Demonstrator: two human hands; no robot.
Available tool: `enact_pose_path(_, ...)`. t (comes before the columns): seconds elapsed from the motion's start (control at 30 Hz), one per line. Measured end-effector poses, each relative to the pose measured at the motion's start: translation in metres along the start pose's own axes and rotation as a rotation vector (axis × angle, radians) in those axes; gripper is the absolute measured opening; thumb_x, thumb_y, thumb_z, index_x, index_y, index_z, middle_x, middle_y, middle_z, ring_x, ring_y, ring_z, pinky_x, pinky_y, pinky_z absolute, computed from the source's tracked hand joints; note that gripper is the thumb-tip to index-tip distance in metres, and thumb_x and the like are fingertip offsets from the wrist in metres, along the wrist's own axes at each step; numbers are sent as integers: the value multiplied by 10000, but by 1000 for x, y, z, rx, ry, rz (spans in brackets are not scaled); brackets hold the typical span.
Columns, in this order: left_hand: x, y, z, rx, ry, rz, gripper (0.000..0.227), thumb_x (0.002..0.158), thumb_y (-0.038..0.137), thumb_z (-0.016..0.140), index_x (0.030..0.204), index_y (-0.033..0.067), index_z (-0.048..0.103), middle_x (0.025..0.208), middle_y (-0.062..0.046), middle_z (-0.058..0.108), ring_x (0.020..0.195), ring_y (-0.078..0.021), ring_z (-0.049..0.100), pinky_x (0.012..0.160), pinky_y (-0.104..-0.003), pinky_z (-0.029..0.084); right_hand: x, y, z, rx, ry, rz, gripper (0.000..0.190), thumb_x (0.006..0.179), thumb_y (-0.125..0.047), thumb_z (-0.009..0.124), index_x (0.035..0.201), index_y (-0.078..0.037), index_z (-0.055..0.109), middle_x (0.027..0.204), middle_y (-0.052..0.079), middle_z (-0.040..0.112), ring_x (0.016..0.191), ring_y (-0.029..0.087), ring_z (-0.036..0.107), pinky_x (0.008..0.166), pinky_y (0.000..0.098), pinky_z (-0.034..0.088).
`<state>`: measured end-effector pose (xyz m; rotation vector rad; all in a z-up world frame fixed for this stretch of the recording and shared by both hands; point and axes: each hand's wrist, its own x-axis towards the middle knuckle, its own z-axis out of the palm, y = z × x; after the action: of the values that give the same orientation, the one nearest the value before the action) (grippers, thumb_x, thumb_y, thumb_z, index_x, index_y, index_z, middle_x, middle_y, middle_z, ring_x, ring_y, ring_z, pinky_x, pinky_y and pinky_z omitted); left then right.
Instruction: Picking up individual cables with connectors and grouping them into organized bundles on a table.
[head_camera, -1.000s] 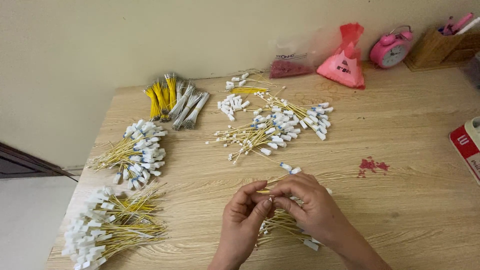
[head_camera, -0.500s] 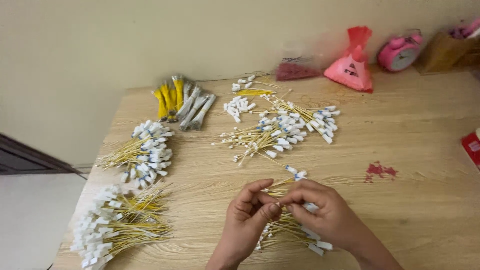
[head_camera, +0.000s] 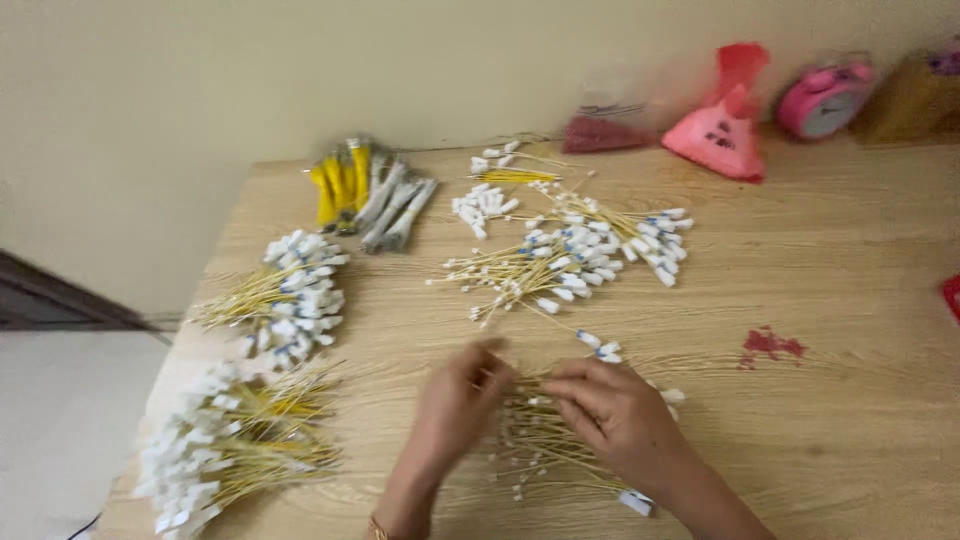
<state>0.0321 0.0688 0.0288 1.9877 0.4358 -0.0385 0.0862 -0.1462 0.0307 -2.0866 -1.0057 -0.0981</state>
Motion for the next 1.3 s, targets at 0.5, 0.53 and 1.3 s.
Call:
enact_pose_path(0.5, 85, -57, -1, 553, 428, 299, 187, 907, 269, 738, 982, 104, 783, 937, -125, 749, 813, -324, 719, 741, -447, 574, -94, 113, -93, -340, 294, 804, 209, 877, -228, 742, 1052, -119, 778, 1037, 62, 762, 872, 217, 734, 786, 344, 577)
enact_pose_path(0.53, 84, -54, -6, 556, 432, 300, 187, 907, 269, 738, 982, 104, 783, 937, -125, 749, 813, -324, 719, 741, -447, 574, -89, 114, -92, -337, 296, 801, 209, 877, -228, 742, 1052, -119, 778, 1037, 62, 762, 872, 217, 734, 786, 344, 577)
enact_pose_path(1.3, -6, -33, 9, -771, 427, 200, 143, 931, 132, 715, 951, -6, 744, 826, -119, 761, 711, -179, 717, 684, -324, 618, -68, 98, -48, 325, 196, 698, 118, 907, -80, 707, 1017, -41, 725, 831, 78, 754, 751, 136, 701, 673, 283, 574)
